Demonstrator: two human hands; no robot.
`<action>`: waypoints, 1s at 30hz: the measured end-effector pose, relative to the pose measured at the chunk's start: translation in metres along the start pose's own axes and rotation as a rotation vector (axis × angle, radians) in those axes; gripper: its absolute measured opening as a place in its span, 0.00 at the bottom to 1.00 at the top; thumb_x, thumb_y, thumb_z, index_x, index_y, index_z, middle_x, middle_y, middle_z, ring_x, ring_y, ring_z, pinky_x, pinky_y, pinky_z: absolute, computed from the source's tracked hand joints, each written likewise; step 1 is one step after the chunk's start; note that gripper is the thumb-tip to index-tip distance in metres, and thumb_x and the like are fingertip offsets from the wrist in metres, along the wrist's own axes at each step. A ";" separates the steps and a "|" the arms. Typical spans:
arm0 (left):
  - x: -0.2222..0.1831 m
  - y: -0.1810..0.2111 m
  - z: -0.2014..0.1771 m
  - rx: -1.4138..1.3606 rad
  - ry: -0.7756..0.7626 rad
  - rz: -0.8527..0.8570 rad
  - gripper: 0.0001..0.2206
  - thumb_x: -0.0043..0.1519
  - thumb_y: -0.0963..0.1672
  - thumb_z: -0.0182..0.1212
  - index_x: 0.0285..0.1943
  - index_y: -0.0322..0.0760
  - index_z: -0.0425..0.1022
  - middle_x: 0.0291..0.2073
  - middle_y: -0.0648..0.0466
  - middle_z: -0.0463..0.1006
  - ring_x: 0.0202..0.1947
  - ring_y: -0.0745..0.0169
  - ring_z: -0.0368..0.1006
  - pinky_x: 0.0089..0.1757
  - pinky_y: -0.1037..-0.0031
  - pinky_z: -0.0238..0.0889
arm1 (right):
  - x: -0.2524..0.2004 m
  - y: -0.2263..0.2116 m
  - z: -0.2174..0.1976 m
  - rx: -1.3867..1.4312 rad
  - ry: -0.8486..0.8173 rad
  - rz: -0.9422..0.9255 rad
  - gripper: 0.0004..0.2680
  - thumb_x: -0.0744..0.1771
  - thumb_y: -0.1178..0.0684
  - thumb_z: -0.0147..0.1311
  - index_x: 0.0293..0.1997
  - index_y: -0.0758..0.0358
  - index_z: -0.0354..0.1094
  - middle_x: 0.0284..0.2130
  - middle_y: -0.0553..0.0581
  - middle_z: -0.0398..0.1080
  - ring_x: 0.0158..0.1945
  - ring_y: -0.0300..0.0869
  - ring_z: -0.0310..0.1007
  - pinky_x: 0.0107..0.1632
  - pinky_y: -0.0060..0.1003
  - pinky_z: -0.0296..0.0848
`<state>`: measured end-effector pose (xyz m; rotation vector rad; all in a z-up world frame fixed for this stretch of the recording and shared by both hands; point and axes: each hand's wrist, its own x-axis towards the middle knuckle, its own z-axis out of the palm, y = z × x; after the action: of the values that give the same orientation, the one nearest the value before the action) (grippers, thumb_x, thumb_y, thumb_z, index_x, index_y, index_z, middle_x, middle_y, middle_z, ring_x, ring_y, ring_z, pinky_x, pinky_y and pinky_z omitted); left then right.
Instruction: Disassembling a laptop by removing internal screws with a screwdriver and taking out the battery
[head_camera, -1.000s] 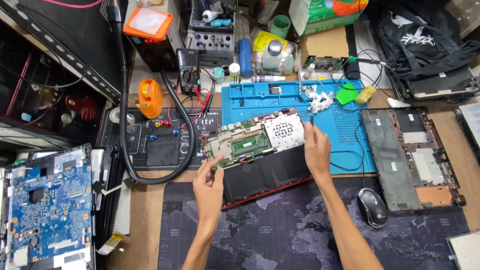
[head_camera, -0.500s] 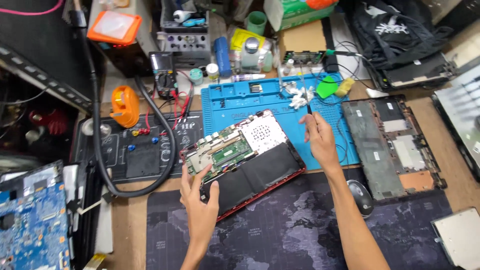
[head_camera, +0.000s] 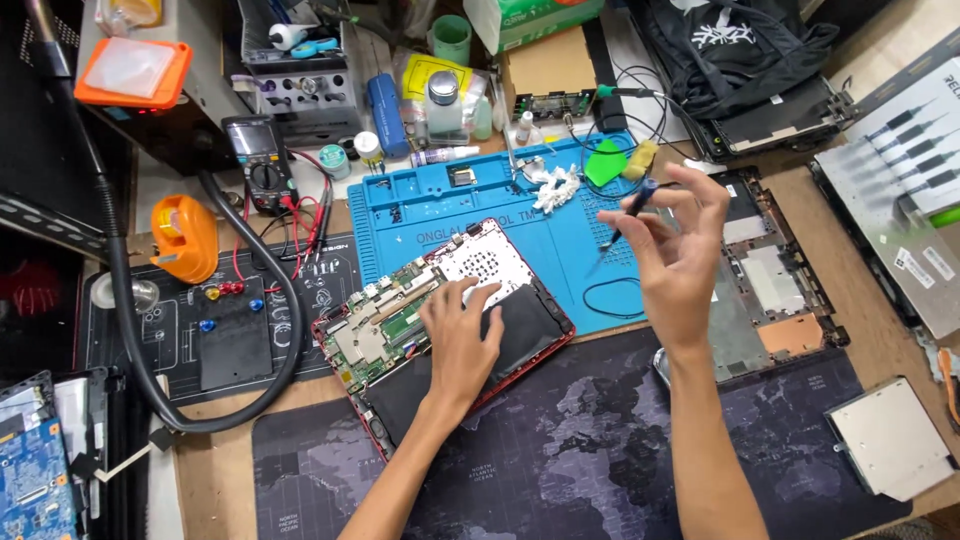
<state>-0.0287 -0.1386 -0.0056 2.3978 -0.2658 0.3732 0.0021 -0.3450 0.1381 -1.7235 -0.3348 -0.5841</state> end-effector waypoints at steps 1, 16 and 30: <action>0.003 0.001 0.003 0.000 -0.001 0.000 0.11 0.65 0.43 0.58 0.56 0.47 0.75 0.52 0.52 0.69 0.59 0.52 0.59 0.56 0.56 0.47 | -0.003 0.003 0.002 0.000 0.001 0.001 0.19 0.71 0.66 0.52 0.69 0.65 0.46 0.44 0.64 0.66 0.48 0.55 0.79 0.58 0.47 0.78; 0.034 0.003 0.031 -0.197 -0.161 0.052 0.06 0.61 0.44 0.62 0.45 0.45 0.77 0.33 0.55 0.69 0.41 0.55 0.66 0.46 0.66 0.56 | -0.023 0.048 0.037 0.065 -0.114 -0.064 0.13 0.70 0.67 0.46 0.60 0.64 0.50 0.42 0.64 0.67 0.46 0.61 0.81 0.53 0.53 0.82; 0.034 0.006 0.027 -0.155 -0.168 0.059 0.04 0.62 0.45 0.60 0.44 0.48 0.75 0.33 0.58 0.68 0.41 0.59 0.64 0.46 0.69 0.56 | -0.024 0.049 0.035 0.049 -0.120 -0.055 0.13 0.70 0.68 0.47 0.59 0.63 0.52 0.41 0.63 0.67 0.46 0.60 0.81 0.52 0.54 0.82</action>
<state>0.0068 -0.1641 -0.0105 2.2747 -0.4271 0.1704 0.0146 -0.3202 0.0793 -1.7097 -0.4787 -0.5093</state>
